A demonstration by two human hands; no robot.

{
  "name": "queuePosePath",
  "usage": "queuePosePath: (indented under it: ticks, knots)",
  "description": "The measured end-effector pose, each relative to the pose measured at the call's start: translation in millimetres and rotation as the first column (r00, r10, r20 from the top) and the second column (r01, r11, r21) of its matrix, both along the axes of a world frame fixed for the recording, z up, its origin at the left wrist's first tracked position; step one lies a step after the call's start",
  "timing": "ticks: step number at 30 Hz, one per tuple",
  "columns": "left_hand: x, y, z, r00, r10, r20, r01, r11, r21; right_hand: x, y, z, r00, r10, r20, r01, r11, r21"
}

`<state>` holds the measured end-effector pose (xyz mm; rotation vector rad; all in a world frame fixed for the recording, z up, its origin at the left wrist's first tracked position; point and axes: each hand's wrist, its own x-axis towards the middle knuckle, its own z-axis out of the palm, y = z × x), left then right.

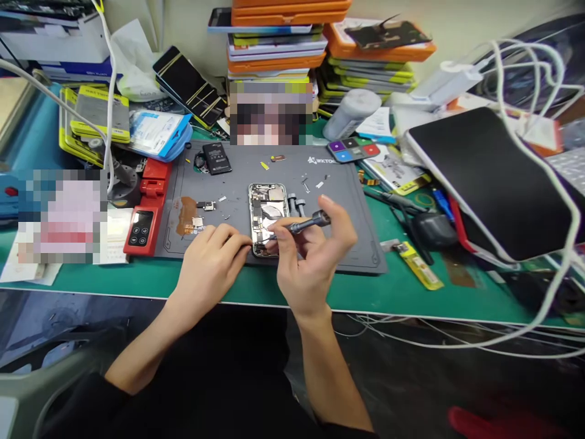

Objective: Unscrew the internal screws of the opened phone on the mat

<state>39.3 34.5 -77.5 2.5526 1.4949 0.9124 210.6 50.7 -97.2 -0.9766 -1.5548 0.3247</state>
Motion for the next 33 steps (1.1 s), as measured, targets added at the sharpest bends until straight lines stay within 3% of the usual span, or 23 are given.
queuePosePath:
  ticks: [9,13,16,22,28,33]
  knots:
    - [-1.1,-1.2,-3.6,0.997,0.022,0.068,-0.019,0.999,-0.042,-0.8,-2.7,-0.1,0.996,-0.012,0.089,0.019,0.996,-0.082]
    - [-0.3,-1.0,-6.2,0.995,0.032,0.096,-0.028,0.998,-0.048,0.8,-1.0,-0.9,0.990,0.008,0.142,-0.010,1.000,0.010]
    - [-0.3,-1.1,-6.4,0.996,0.028,0.083,-0.025,0.999,-0.042,2.5,-0.4,0.4,0.954,-0.075,0.292,0.040,0.992,0.122]
    - [-1.1,-1.0,-5.1,0.997,0.032,0.065,-0.029,0.999,-0.038,4.3,-3.1,4.6,0.961,-0.036,0.275,0.025,0.999,0.043]
    - [-0.6,-1.6,-3.5,0.998,0.033,0.045,-0.032,0.999,-0.020,2.7,-0.4,5.4,0.923,-0.152,0.353,0.105,0.983,0.149]
    - [-0.2,-1.4,-2.5,0.998,0.036,0.054,-0.034,0.999,-0.033,3.2,-1.2,5.4,0.946,-0.041,0.321,0.027,0.999,0.047]
